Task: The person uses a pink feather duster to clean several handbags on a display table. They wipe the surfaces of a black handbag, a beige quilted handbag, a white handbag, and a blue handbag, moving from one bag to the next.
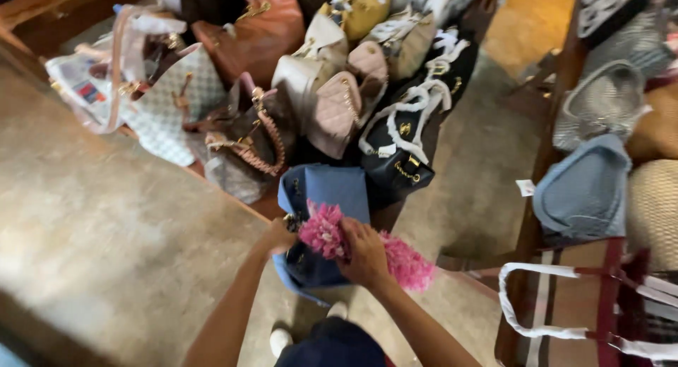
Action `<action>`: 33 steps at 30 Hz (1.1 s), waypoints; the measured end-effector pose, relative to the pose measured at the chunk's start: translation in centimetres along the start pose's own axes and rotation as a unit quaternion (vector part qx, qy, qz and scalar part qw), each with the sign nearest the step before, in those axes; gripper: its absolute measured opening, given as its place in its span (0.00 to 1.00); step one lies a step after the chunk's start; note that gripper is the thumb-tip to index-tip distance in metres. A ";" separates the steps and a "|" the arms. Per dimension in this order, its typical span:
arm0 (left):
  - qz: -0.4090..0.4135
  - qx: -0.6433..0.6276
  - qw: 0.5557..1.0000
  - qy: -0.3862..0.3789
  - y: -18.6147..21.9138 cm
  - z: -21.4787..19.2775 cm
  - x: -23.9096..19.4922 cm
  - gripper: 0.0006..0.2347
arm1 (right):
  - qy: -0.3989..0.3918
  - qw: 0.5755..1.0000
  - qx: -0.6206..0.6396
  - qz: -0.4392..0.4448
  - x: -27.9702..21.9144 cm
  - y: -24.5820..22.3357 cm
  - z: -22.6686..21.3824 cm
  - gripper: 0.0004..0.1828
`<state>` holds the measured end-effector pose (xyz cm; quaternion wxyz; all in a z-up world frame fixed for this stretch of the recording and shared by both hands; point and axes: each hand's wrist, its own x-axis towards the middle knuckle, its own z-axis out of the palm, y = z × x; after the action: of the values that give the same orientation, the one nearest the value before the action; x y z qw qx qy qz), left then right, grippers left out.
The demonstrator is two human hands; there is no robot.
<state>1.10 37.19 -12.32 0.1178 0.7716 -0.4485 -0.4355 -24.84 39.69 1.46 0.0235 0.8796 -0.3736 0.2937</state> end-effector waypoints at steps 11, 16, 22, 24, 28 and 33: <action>0.030 -0.015 0.999 0.007 1.8 -4.2 -8.9 0.26 | 0.142 0.917 0.297 0.224 -2.6 2.7 -2.7 0.25; 0.027 0.021 0.999 -0.011 2.6 -7.0 -8.5 0.24 | 0.317 0.737 0.330 0.497 -1.9 13.7 -1.7 0.41; 0.160 0.126 0.978 -0.039 9.8 -11.5 -9.0 0.25 | 0.129 0.709 0.458 0.521 -2.9 17.3 7.7 0.22; 0.133 0.157 0.978 -0.031 11.2 -12.4 -7.6 0.30 | -0.051 0.776 0.365 0.511 -3.3 19.5 10.7 0.30; 0.197 0.138 0.971 -0.009 13.6 -13.7 -3.7 0.26 | -0.143 0.782 0.277 0.540 -1.4 16.3 6.1 0.35; 0.222 0.205 0.947 -0.113 18.2 -16.0 -4.1 0.28 | -0.049 0.830 0.311 0.461 0.1 6.0 -2.1 0.31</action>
<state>1.90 26.73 9.97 -0.0006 0.6058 -0.6983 -0.3813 -29.85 35.84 2.22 -0.4075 0.5795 -0.6254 0.3270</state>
